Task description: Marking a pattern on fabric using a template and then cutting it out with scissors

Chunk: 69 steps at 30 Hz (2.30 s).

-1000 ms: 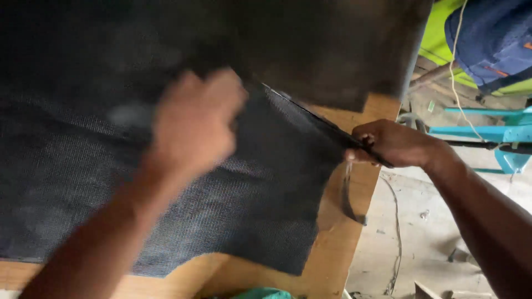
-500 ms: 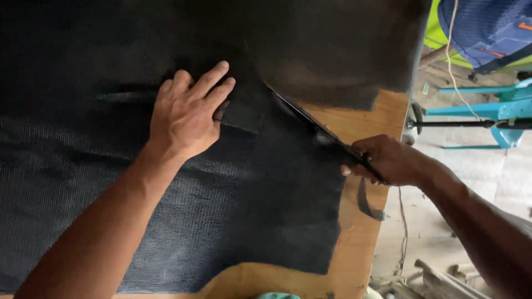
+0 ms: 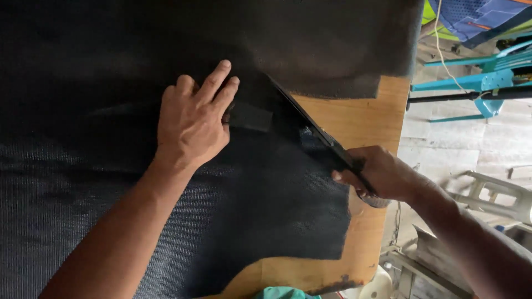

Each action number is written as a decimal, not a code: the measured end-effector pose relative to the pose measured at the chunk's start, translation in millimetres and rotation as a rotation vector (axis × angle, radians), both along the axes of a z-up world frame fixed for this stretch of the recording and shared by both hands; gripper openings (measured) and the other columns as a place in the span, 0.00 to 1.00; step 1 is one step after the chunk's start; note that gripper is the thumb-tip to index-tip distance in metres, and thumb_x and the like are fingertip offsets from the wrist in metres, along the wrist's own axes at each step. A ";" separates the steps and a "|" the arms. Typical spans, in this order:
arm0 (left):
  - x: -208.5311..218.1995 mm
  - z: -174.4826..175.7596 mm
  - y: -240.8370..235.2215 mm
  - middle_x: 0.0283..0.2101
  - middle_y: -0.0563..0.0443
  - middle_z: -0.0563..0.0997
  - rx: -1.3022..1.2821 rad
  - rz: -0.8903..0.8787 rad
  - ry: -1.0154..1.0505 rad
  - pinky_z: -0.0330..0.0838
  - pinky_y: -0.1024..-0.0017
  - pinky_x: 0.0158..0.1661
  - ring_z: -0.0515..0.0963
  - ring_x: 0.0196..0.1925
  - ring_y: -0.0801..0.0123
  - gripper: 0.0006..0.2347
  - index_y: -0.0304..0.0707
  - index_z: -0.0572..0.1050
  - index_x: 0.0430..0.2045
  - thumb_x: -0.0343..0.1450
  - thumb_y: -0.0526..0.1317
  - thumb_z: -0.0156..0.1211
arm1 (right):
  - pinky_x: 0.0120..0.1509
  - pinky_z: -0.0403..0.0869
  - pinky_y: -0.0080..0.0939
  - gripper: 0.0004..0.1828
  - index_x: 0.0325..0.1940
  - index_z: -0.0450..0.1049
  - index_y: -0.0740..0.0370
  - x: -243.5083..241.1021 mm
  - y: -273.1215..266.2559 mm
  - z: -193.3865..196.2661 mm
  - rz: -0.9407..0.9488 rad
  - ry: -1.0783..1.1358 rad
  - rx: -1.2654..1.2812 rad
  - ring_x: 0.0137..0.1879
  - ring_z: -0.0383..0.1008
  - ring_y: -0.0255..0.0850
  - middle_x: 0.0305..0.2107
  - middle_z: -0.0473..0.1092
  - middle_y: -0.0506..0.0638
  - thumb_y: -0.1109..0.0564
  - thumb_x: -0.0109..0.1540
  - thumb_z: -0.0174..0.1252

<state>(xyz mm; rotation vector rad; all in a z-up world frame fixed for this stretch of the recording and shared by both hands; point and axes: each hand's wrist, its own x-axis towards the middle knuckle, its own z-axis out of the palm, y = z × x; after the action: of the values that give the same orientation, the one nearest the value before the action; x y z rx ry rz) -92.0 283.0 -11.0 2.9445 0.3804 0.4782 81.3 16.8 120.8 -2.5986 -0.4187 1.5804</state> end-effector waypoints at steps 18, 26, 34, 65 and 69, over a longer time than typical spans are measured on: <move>-0.5 -0.8 5.5 0.68 0.63 0.69 -0.026 -0.005 0.003 0.68 0.69 0.31 0.69 0.35 0.64 0.23 0.58 0.75 0.60 0.67 0.48 0.62 | 0.21 0.69 0.35 0.26 0.20 0.72 0.58 -20.7 16.6 -12.1 0.120 -0.108 0.067 0.14 0.73 0.35 0.08 0.70 0.47 0.34 0.57 0.57; -1.8 -0.1 6.3 0.69 0.62 0.68 -0.040 -0.020 0.036 0.70 0.67 0.33 0.70 0.37 0.63 0.25 0.56 0.74 0.61 0.66 0.48 0.62 | 0.19 0.70 0.34 0.29 0.23 0.72 0.59 -25.6 22.6 -14.0 0.064 -0.052 0.164 0.16 0.75 0.35 0.09 0.71 0.48 0.29 0.53 0.54; -0.4 0.0 6.1 0.69 0.65 0.67 -0.010 -0.001 0.068 0.69 0.70 0.34 0.69 0.37 0.65 0.26 0.60 0.72 0.62 0.66 0.52 0.60 | 0.24 0.69 0.36 0.31 0.22 0.69 0.60 -30.3 38.5 -15.2 0.017 -0.033 0.163 0.18 0.73 0.36 0.11 0.70 0.49 0.29 0.56 0.51; 1.7 -2.8 -6.3 0.67 0.67 0.70 0.000 0.041 -0.079 0.72 0.63 0.47 0.70 0.44 0.61 0.23 0.55 0.77 0.57 0.64 0.43 0.68 | 0.20 0.66 0.44 0.41 0.30 0.73 0.72 191.2 35.4 -26.7 0.213 0.700 0.201 0.18 0.68 0.46 0.16 0.66 0.57 0.25 0.55 0.54; 2.4 -6.6 -7.3 0.71 0.70 0.64 -0.013 0.047 0.084 0.70 0.65 0.46 0.68 0.44 0.62 0.26 0.61 0.72 0.62 0.65 0.48 0.63 | 0.23 0.67 0.43 0.42 0.28 0.71 0.69 188.8 62.2 -33.1 0.247 0.733 0.175 0.20 0.65 0.43 0.16 0.64 0.53 0.22 0.53 0.53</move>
<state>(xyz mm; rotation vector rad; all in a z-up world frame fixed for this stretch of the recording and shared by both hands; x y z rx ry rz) -89.6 275.7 -17.6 2.9560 0.4621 0.3575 270.2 79.0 87.7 -1.7144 -0.7680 2.2848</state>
